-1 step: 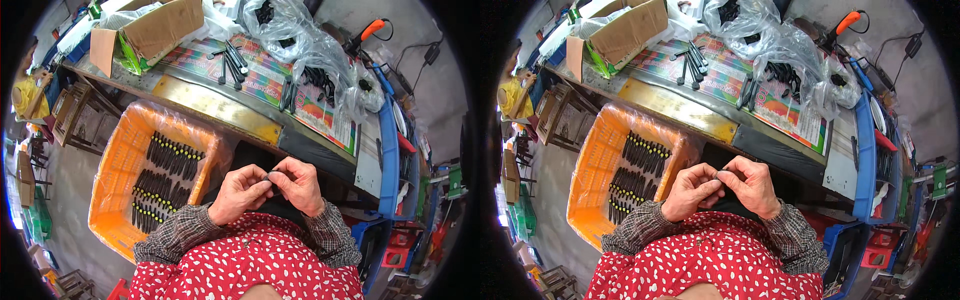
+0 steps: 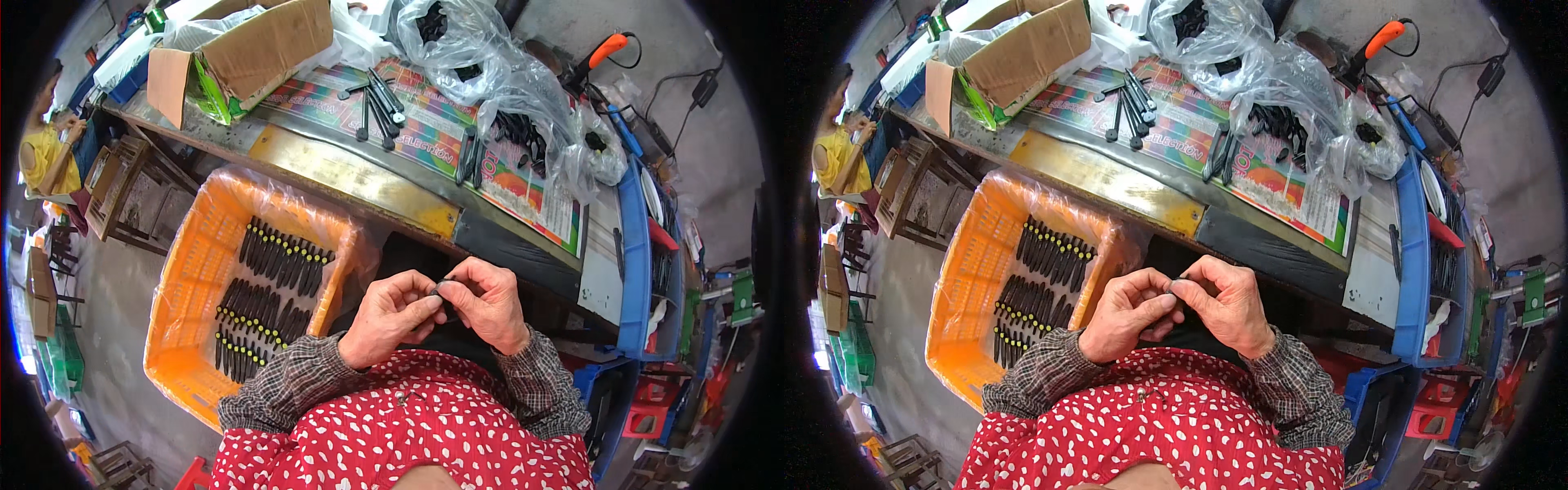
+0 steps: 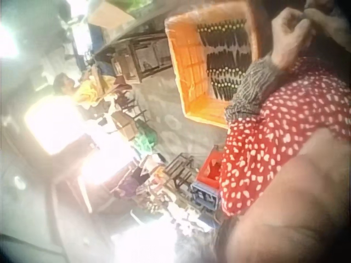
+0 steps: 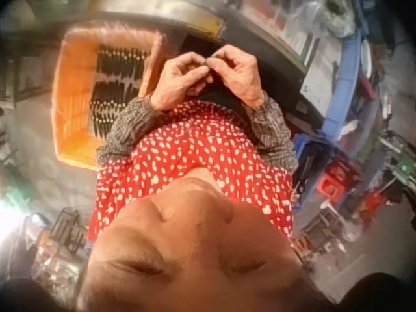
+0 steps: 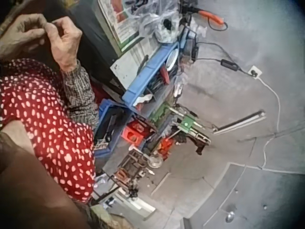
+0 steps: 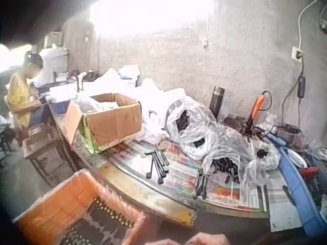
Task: The person assembles small black plastic components by fitting parts together by hand and places the assembled parts into rows inside a plastic crate.
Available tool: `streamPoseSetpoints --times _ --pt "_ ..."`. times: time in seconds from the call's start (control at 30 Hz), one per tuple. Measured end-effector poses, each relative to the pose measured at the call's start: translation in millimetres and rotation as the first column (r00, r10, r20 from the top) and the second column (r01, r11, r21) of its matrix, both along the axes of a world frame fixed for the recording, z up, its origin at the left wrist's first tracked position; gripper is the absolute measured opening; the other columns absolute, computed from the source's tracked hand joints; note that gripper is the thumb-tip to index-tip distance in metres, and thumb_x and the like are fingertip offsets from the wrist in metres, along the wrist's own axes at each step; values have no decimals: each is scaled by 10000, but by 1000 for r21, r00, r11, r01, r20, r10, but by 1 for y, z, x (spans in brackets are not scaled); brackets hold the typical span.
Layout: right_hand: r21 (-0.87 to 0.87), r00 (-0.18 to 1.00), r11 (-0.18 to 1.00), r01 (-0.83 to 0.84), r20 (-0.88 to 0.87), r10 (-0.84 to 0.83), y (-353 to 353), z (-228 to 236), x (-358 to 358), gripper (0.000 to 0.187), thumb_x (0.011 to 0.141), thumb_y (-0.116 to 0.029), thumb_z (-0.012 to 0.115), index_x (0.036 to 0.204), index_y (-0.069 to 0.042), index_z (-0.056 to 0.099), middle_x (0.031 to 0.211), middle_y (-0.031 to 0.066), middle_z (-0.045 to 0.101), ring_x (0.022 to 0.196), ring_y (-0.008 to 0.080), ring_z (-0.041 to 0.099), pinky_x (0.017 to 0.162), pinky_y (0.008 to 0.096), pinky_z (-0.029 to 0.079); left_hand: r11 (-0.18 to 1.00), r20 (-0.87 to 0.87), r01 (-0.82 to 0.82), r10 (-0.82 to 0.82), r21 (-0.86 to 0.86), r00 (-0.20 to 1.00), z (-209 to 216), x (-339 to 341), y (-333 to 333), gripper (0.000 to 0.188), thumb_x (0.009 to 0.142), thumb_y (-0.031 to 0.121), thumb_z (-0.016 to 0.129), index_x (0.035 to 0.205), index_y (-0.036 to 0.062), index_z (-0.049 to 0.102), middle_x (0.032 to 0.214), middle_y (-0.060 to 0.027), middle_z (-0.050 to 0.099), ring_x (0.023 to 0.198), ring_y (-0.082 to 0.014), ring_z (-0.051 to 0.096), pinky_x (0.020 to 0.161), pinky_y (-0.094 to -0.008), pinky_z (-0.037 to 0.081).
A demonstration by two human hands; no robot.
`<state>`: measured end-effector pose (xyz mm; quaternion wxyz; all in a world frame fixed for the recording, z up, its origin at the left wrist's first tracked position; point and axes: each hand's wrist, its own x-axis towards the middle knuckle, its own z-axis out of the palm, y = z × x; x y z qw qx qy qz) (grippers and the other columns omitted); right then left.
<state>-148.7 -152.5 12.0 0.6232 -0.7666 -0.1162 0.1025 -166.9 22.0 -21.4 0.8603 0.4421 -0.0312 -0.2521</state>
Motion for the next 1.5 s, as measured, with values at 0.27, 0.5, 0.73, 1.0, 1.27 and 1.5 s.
streamPoseSetpoints --times 0.27,0.5,0.73,1.0,1.27,1.5 --pt "-84 998 996 -43 -49 39 6 20 18 140 862 -106 640 815 20 600 673 3 601 604 35 538 536 210 448 999 7 -43 43 6 999 8 12 5 108 920 101 560 976 8 560 783 -68 628 560 -76 521 448 -173 349" --pt "-134 997 988 -70 10 72 10 32 39 155 861 -125 640 816 19 602 660 16 598 578 34 538 522 209 444 998 -19 -49 48 -30 999 18 29 12 103 915 96 568 976 13 571 774 -59 630 558 -76 527 441 -178 356" --pt "-517 923 854 -59 297 244 9 93 110 147 806 -119 634 808 27 621 675 129 603 611 198 591 563 309 452 996 19 -88 89 -25 996 23 51 20 103 906 85 581 975 8 580 760 -45 625 552 -55 504 444 -171 358" --pt "-606 684 732 313 678 268 1 97 289 182 797 -183 612 866 -27 675 819 150 659 751 311 630 699 383 488 973 130 -227 218 51 967 24 75 31 119 891 62 592 981 -12 572 772 -77 637 544 -71 511 447 -178 370" --pt "-679 623 476 559 723 299 37 66 395 212 777 -229 648 884 -52 692 950 177 636 897 353 614 801 438 476 970 55 -231 227 78 972 16 89 39 113 891 39 584 987 -21 583 775 -75 636 571 -70 530 474 -185 411" --pt "-757 739 279 591 646 189 56 48 419 219 736 -178 679 880 -15 685 922 209 654 896 371 634 774 450 506 972 49 -217 213 92 976 16 90 39 98 897 27 569 979 -27 579 781 -80 634 585 -70 534 478 -184 413"
